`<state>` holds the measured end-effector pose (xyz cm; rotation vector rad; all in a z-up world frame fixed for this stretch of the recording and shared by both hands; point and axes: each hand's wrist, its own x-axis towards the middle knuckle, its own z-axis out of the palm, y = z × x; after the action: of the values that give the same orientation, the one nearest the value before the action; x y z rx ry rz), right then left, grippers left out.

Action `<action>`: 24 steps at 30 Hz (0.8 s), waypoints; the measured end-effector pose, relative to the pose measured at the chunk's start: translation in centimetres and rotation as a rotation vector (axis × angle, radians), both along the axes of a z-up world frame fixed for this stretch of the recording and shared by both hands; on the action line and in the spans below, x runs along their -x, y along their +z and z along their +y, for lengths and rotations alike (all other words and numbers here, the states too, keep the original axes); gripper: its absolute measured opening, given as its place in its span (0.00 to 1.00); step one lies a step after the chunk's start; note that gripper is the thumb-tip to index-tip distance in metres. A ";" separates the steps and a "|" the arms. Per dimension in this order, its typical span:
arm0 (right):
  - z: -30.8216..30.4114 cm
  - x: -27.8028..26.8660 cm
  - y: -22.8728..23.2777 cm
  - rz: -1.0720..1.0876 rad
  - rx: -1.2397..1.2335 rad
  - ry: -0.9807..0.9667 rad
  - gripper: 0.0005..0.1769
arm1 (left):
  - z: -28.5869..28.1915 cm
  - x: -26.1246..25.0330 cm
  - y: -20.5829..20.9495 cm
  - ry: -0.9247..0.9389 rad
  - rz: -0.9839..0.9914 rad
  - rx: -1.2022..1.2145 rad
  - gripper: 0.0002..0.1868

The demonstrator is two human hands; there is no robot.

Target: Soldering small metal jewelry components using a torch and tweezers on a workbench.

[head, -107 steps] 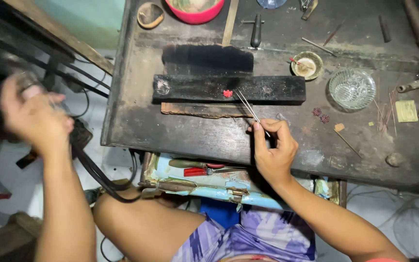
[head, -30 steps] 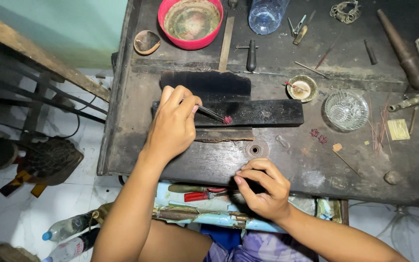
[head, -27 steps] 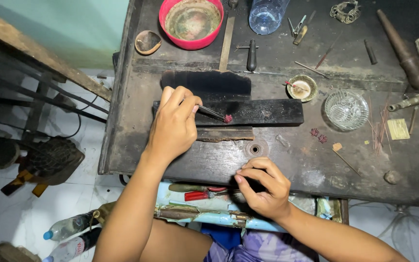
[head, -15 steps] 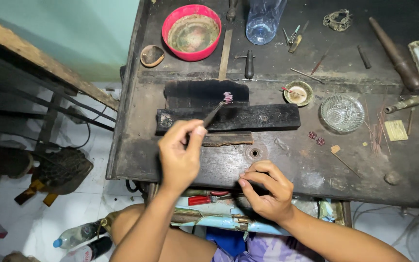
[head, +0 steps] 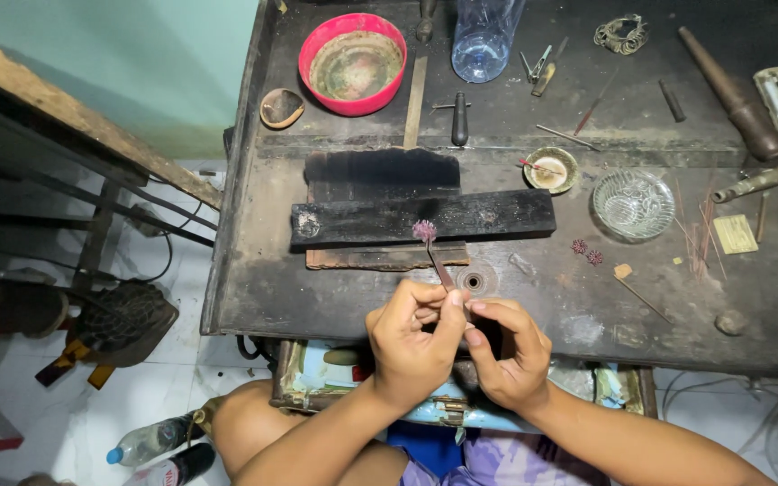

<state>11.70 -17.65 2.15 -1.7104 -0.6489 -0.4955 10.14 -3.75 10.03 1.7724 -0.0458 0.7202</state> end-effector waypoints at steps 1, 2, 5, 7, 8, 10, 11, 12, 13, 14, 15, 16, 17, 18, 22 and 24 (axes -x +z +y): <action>0.0 0.0 0.0 0.001 -0.001 0.001 0.13 | 0.0 0.1 -0.2 0.001 0.001 -0.001 0.07; 0.0 0.0 0.1 -0.015 0.009 -0.001 0.13 | 0.0 0.2 -0.4 0.003 -0.004 0.000 0.07; 0.0 0.0 -0.1 -0.035 0.011 0.006 0.13 | 0.0 0.4 -0.7 0.006 -0.002 -0.003 0.08; -0.1 0.1 -0.4 -0.039 0.004 0.014 0.13 | 0.0 0.5 -0.6 0.009 0.005 -0.004 0.08; -0.1 0.1 -0.5 -0.054 -0.004 0.013 0.13 | 0.0 0.6 -0.5 0.000 0.007 -0.003 0.08; -0.1 0.1 -0.7 -0.068 -0.013 0.016 0.13 | 0.0 0.8 -0.3 -0.004 0.010 -0.002 0.09; -0.1 0.2 -0.7 -0.083 -0.026 0.016 0.13 | 0.0 0.9 -0.3 -0.022 0.017 0.024 0.08; -0.1 0.2 -0.7 -0.098 -0.039 0.015 0.13 | -0.1 1.0 -0.2 -0.039 0.025 0.051 0.08; -0.1 0.1 -0.8 -0.096 -0.039 0.017 0.13 | -0.1 1.0 -0.2 -0.037 0.026 0.051 0.08; -0.1 0.0 -0.9 -0.120 -0.073 0.040 0.14 | -0.2 1.1 -0.2 -0.092 0.031 0.132 0.08; -0.1 0.0 -1.0 -0.143 -0.108 0.064 0.15 | -0.2 1.2 -0.2 -0.145 0.035 0.213 0.08; -0.1 0.0 -1.4 -0.142 -0.109 0.067 0.15 | -0.3 1.4 -0.4 -0.142 0.036 0.213 0.08; -0.1 0.0 -1.8 -0.162 -0.139 0.087 0.15 | -0.3 1.5 -0.7 -0.185 0.050 0.270 0.08; -0.2 0.0 -2.3 -0.182 -0.170 0.106 0.15 | -0.4 1.7 -0.9 -0.229 0.065 0.327 0.08; -0.8 0.1 -3.8 -0.187 -0.202 0.178 0.17 | -0.6 2.0 -0.5 -0.269 0.112 0.397 0.09; -1.1 0.1 -4.4 -0.197 -0.215 0.211 0.17 | -0.6 2.1 -0.5 -0.308 0.133 0.467 0.09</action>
<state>11.57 -18.74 -2.27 -1.3832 -0.8757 -0.5666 8.05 -4.37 9.52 1.3220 -0.0550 0.3515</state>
